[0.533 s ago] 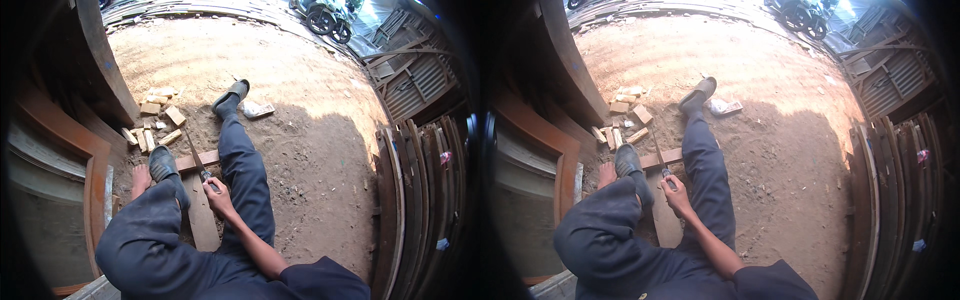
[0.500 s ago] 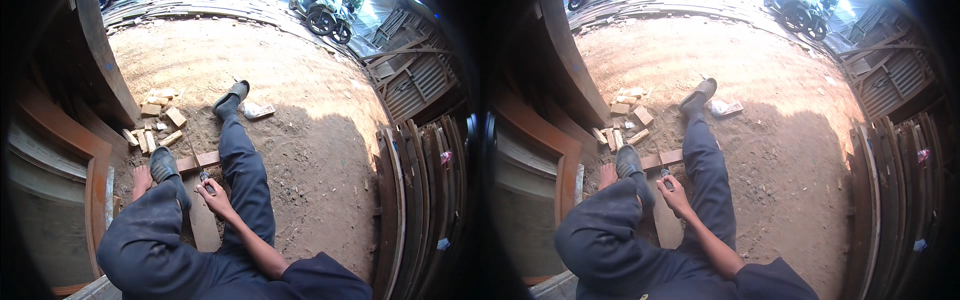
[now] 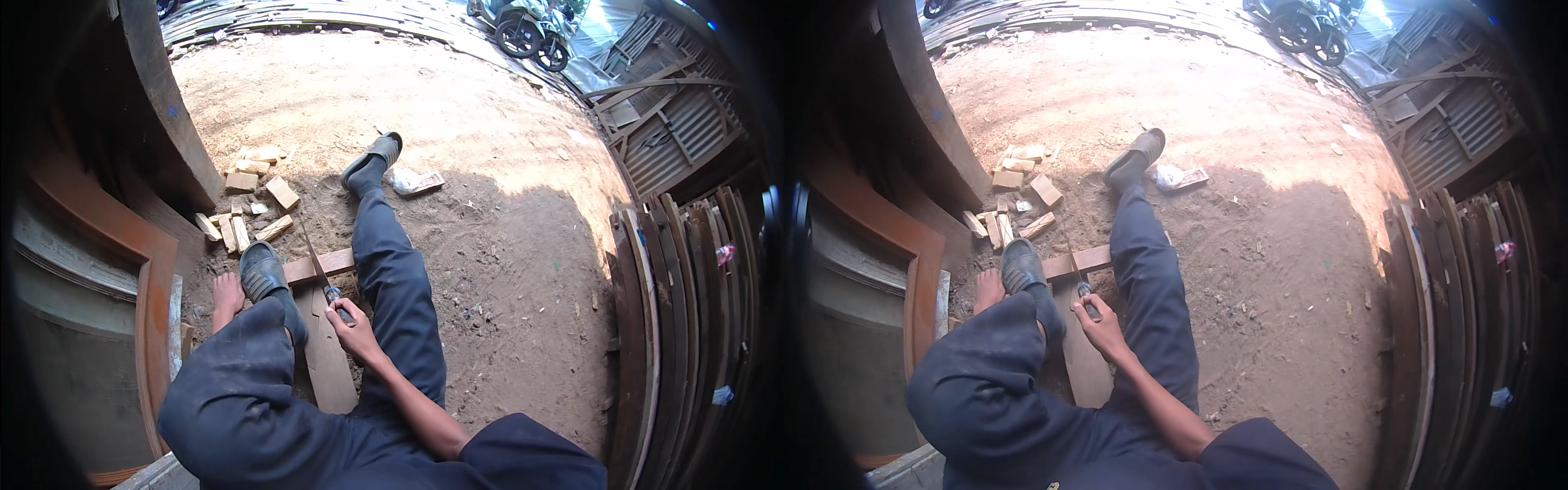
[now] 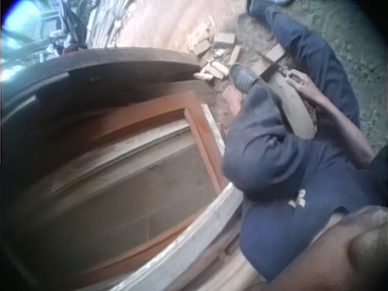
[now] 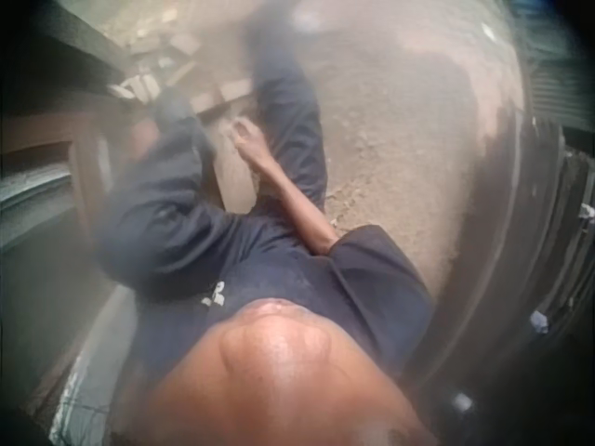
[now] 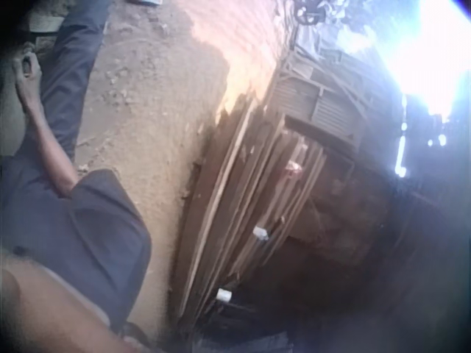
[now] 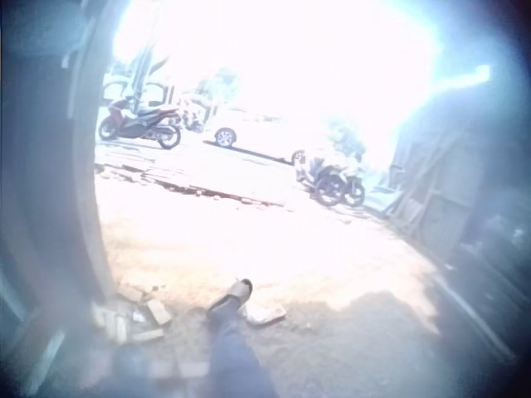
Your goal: The person uses a hand saw to cut a small piece of wood placed between their legs. They hold the wood steady with their left hand and saw with their right hand, producing small cut-off pieces that fall to the ground.
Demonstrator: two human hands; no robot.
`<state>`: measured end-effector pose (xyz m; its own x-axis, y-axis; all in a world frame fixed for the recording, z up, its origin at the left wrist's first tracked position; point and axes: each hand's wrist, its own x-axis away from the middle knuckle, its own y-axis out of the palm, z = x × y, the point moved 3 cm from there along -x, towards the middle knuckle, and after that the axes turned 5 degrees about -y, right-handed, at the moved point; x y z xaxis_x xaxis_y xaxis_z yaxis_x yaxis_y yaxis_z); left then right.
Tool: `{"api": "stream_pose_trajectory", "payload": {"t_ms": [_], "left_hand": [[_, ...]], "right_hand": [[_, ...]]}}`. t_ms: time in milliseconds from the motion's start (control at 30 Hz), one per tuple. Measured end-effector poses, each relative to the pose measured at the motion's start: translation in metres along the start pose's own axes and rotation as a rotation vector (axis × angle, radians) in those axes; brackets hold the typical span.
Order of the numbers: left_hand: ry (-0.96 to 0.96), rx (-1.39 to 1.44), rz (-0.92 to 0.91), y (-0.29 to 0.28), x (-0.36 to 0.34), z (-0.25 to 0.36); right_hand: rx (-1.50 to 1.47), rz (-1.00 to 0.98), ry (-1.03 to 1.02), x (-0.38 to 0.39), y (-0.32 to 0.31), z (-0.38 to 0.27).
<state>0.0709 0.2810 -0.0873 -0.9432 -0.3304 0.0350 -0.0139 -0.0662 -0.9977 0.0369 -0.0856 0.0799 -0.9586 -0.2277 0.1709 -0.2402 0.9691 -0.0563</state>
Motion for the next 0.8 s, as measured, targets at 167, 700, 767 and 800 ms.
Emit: {"api": "stream_pose_trajectory", "payload": {"t_ms": [167,700,767,800], "left_hand": [[0.016,0.016,0.039,0.006,0.01,0.005],[0.037,0.012,0.074,0.004,0.009,0.005],[-0.003,0.018,0.0,0.005,0.005,-0.001],[-0.022,0.021,-0.037,0.006,0.003,-0.004]], "right_hand": [[0.052,-0.033,0.005,0.075,-0.019,-0.005],[0.071,-0.02,-0.066,0.075,-0.019,0.002],[0.093,-0.039,-0.105,0.08,-0.015,0.0],[0.089,-0.066,-0.083,0.076,-0.012,0.001]]}}
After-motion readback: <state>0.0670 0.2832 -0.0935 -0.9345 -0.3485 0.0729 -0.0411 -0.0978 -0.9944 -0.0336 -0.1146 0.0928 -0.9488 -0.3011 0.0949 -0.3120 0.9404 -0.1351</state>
